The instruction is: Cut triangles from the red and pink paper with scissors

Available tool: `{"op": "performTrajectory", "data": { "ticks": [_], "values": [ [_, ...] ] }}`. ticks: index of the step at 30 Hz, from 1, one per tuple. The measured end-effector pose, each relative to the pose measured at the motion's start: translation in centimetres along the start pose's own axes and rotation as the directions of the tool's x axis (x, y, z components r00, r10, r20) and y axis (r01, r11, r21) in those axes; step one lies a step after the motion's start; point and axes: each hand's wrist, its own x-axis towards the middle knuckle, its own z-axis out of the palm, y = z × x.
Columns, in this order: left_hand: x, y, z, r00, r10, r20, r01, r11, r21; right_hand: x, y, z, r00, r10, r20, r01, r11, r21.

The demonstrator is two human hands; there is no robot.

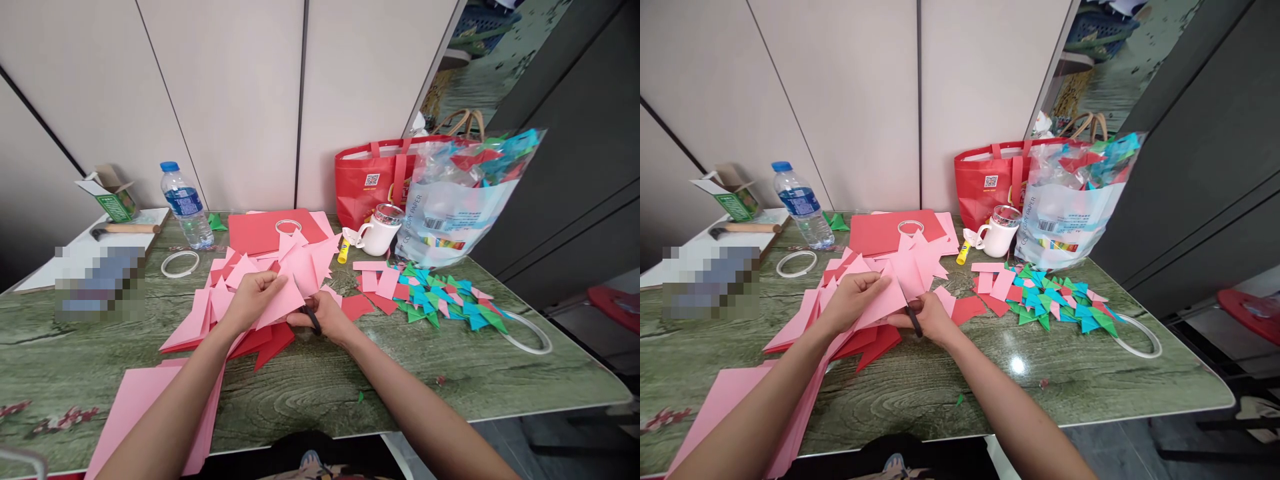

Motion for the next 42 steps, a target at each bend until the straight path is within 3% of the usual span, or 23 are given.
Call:
{"op": "performTrajectory", "data": {
  "ticks": [20, 31, 37, 42],
  "values": [
    [-0.2, 0.2, -0.1, 0.999, -0.040, 0.015, 0.041, 0.998, -0.053, 0.2, 0.5, 0.2, 0.996, -0.031, -0.083, 0.023, 0.995, -0.100],
    [-0.1, -0.2, 0.0, 0.999, -0.044, 0.023, 0.045, 0.996, -0.078, 0.2, 0.5, 0.2, 0.991, 0.028, -0.128, -0.038, 0.996, -0.080],
    [0.2, 0.0, -0.2, 0.994, 0.054, -0.098, -0.057, 0.998, -0.030, -0.1, -0.2, -0.2, 0.999, 0.036, -0.038, -0.040, 0.995, -0.088],
    [0.4, -0.2, -1.0, 0.986, 0.016, -0.163, -0.035, 0.993, -0.114, -0.3, -1.0, -1.4, 0.982, -0.011, 0.188, 0.020, 0.999, -0.044]
  ]
}}
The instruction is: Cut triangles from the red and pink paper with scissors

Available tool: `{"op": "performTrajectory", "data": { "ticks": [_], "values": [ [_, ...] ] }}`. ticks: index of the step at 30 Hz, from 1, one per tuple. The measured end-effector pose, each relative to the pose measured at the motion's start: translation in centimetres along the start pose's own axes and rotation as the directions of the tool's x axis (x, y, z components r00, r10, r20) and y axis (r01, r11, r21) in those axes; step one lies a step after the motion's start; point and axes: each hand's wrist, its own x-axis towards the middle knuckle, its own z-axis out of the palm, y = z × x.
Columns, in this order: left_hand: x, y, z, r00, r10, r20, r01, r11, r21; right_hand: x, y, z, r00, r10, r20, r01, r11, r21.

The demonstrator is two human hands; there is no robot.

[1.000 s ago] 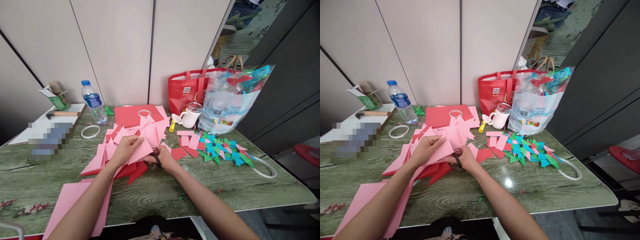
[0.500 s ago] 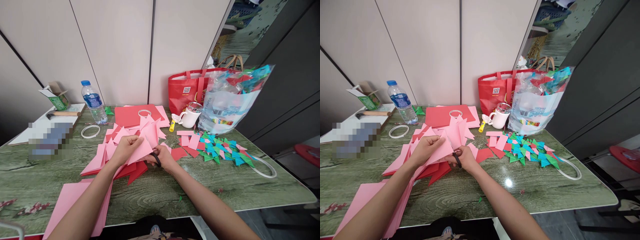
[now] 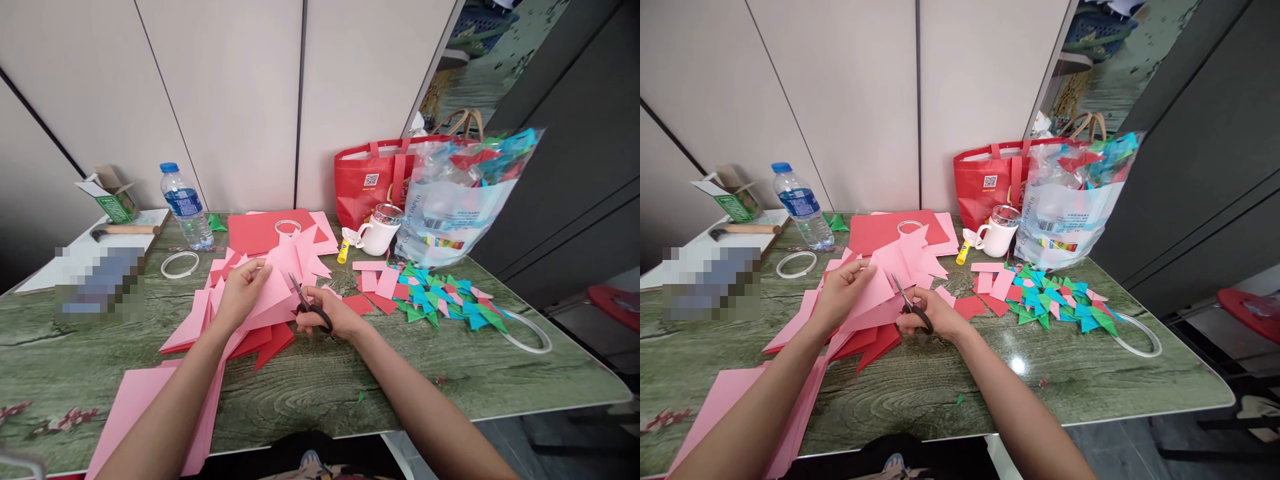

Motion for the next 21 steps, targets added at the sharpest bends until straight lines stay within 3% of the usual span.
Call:
{"op": "performTrajectory", "data": {
  "ticks": [5, 8, 16, 21],
  "values": [
    [0.0, -0.2, -0.2, 0.993, -0.039, 0.112, 0.051, 0.994, -0.101, -0.2, -0.1, -0.8, 0.985, 0.019, 0.171, -0.019, 1.000, -0.004],
    [-0.1, -0.2, 0.0, 0.982, -0.062, 0.179, 0.078, 0.993, -0.087, -0.3, 0.1, -0.8, 0.978, 0.010, 0.210, -0.012, 1.000, 0.006],
    [-0.1, 0.3, -0.3, 0.971, -0.105, 0.215, 0.149, 0.969, -0.199, -0.3, 0.0, -0.6, 0.978, -0.087, 0.191, 0.080, 0.996, 0.043],
    [-0.3, 0.9, 0.0, 0.967, -0.145, 0.212, 0.199, 0.943, -0.265, 0.2, 0.4, -0.3, 0.989, -0.138, 0.048, 0.140, 0.989, -0.045]
  ]
}}
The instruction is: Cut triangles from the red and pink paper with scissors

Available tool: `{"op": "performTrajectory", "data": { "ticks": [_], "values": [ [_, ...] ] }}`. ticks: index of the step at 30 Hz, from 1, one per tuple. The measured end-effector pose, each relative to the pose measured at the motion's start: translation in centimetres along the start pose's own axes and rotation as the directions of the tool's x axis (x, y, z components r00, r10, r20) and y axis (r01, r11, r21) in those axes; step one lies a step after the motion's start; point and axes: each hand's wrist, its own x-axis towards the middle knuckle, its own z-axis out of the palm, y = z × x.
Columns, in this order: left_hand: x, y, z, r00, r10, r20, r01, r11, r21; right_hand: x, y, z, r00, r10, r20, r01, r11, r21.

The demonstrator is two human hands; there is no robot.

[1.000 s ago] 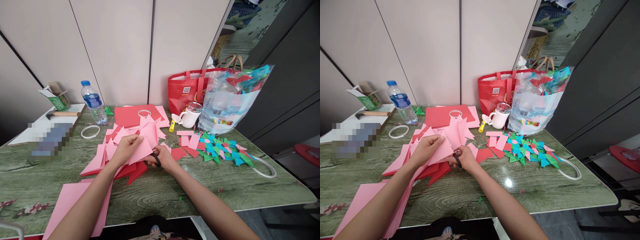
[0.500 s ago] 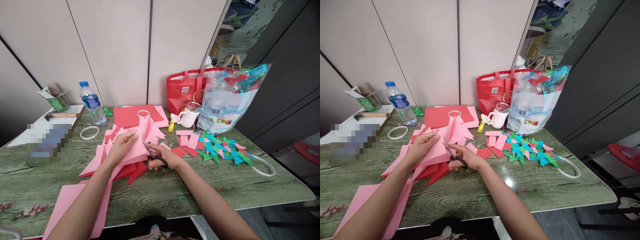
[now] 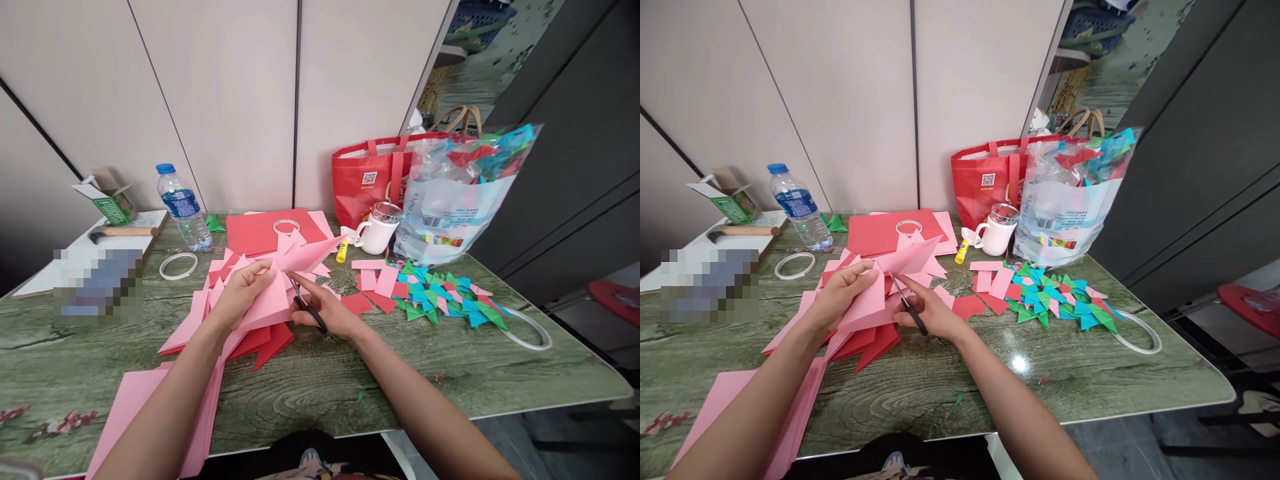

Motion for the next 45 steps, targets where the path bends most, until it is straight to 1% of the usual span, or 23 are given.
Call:
{"op": "performTrajectory", "data": {
  "ticks": [3, 7, 11, 14, 16, 19, 21, 24, 27, 31, 35, 39, 45],
  "values": [
    [-0.2, 0.1, 0.4, 1.000, -0.017, 0.014, 0.017, 1.000, -0.007, 0.1, 0.0, 0.3, 0.999, -0.013, -0.049, 0.010, 0.999, -0.052],
    [-0.2, 0.0, 0.5, 1.000, 0.002, -0.010, -0.002, 1.000, -0.004, 0.0, 0.0, 0.6, 0.999, -0.010, -0.034, 0.007, 0.997, -0.070],
    [-0.1, -0.3, 0.6, 1.000, 0.006, -0.003, -0.005, 0.999, 0.036, 0.1, 0.1, 0.8, 0.999, -0.002, -0.038, 0.000, 0.999, -0.048],
    [-0.2, -0.7, 0.7, 1.000, 0.002, 0.010, -0.003, 0.995, 0.096, 0.2, 0.0, 1.0, 0.998, 0.015, -0.055, -0.016, 1.000, -0.016],
    [-0.2, -0.9, 0.8, 0.999, 0.033, -0.001, -0.032, 0.987, 0.159, 0.2, -0.2, 1.1, 0.997, 0.040, -0.073, -0.040, 0.999, 0.004],
    [-0.1, -0.9, 0.7, 0.990, 0.130, -0.047, -0.113, 0.957, 0.267, 0.1, -0.4, 1.2, 0.994, 0.066, -0.084, -0.064, 0.998, 0.025],
    [0.0, -0.8, 0.6, 0.980, 0.189, -0.063, -0.159, 0.932, 0.327, 0.1, -0.4, 1.1, 0.995, 0.074, -0.068, -0.073, 0.997, 0.019],
    [0.1, -0.7, 0.4, 0.970, 0.237, -0.044, -0.204, 0.906, 0.372, 0.1, -0.2, 1.0, 0.994, 0.105, -0.025, -0.104, 0.994, 0.014],
    [0.1, -0.7, 0.5, 0.971, 0.235, -0.030, -0.209, 0.909, 0.361, 0.1, 0.0, 1.0, 0.994, 0.113, -0.011, -0.113, 0.993, 0.031],
    [0.1, -0.9, 0.8, 0.976, 0.219, -0.009, -0.203, 0.922, 0.330, 0.2, 0.0, 1.1, 0.996, 0.074, -0.051, -0.071, 0.996, 0.062],
    [0.0, -1.1, 1.1, 0.982, 0.187, 0.016, -0.179, 0.911, 0.372, 0.4, 0.1, 1.0, 0.994, 0.053, -0.100, -0.046, 0.996, 0.074],
    [0.0, -1.2, 1.3, 0.982, 0.183, 0.037, -0.182, 0.891, 0.416, 0.5, 0.5, 1.0, 0.988, 0.032, -0.151, -0.020, 0.997, 0.075],
    [-0.1, -1.2, 1.4, 0.979, 0.197, 0.047, -0.198, 0.880, 0.432, 0.4, 0.9, 1.1, 0.986, 0.038, -0.160, -0.025, 0.996, 0.084]
  ]
}}
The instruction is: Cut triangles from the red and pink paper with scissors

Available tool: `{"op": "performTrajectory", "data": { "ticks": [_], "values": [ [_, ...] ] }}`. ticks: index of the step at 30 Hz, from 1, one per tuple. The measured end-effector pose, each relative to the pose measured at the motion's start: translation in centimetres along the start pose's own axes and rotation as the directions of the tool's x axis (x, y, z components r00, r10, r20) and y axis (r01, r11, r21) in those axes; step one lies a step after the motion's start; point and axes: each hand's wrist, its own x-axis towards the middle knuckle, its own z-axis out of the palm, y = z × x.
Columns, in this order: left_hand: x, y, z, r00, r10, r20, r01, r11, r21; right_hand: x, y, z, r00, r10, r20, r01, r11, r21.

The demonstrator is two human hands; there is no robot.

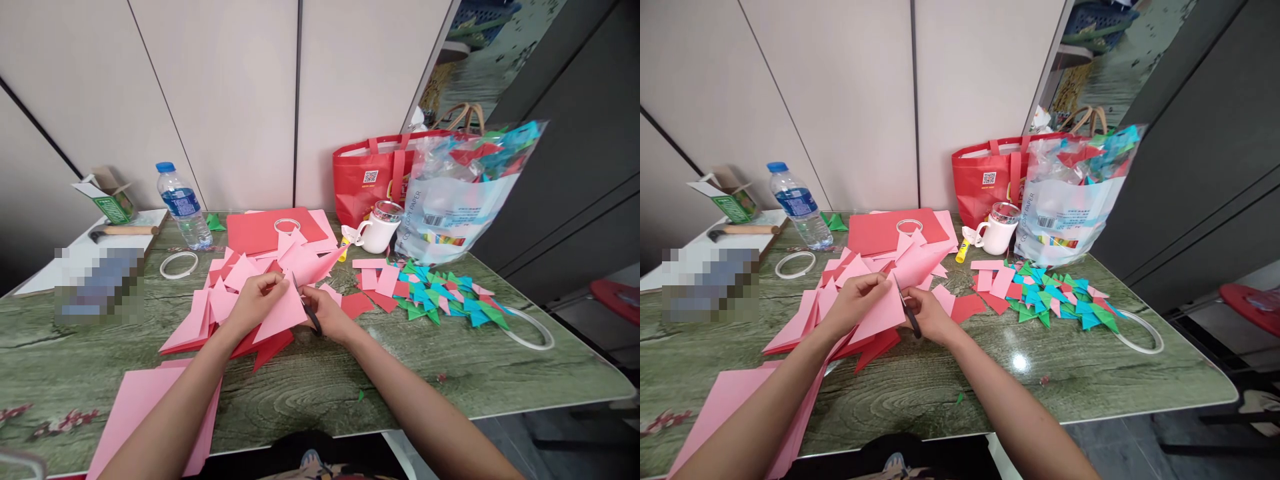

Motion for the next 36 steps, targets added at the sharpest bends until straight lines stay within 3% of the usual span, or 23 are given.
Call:
{"op": "performTrajectory", "data": {
  "ticks": [5, 13, 36],
  "values": [
    [-0.1, -0.1, 0.1, 0.999, -0.015, -0.038, 0.016, 0.999, 0.039, -0.1, 0.0, 0.1, 1.000, 0.006, -0.004, -0.006, 1.000, -0.018],
    [-0.2, 0.1, 0.2, 0.987, 0.121, -0.107, -0.109, 0.988, 0.113, -0.1, -0.1, 0.5, 1.000, 0.000, 0.000, 0.000, 0.999, -0.042],
    [-0.1, 0.0, 0.1, 0.989, 0.097, -0.109, -0.087, 0.992, 0.096, -0.3, 0.2, 1.1, 0.997, 0.059, -0.046, -0.058, 0.998, 0.017]
  ]
}}
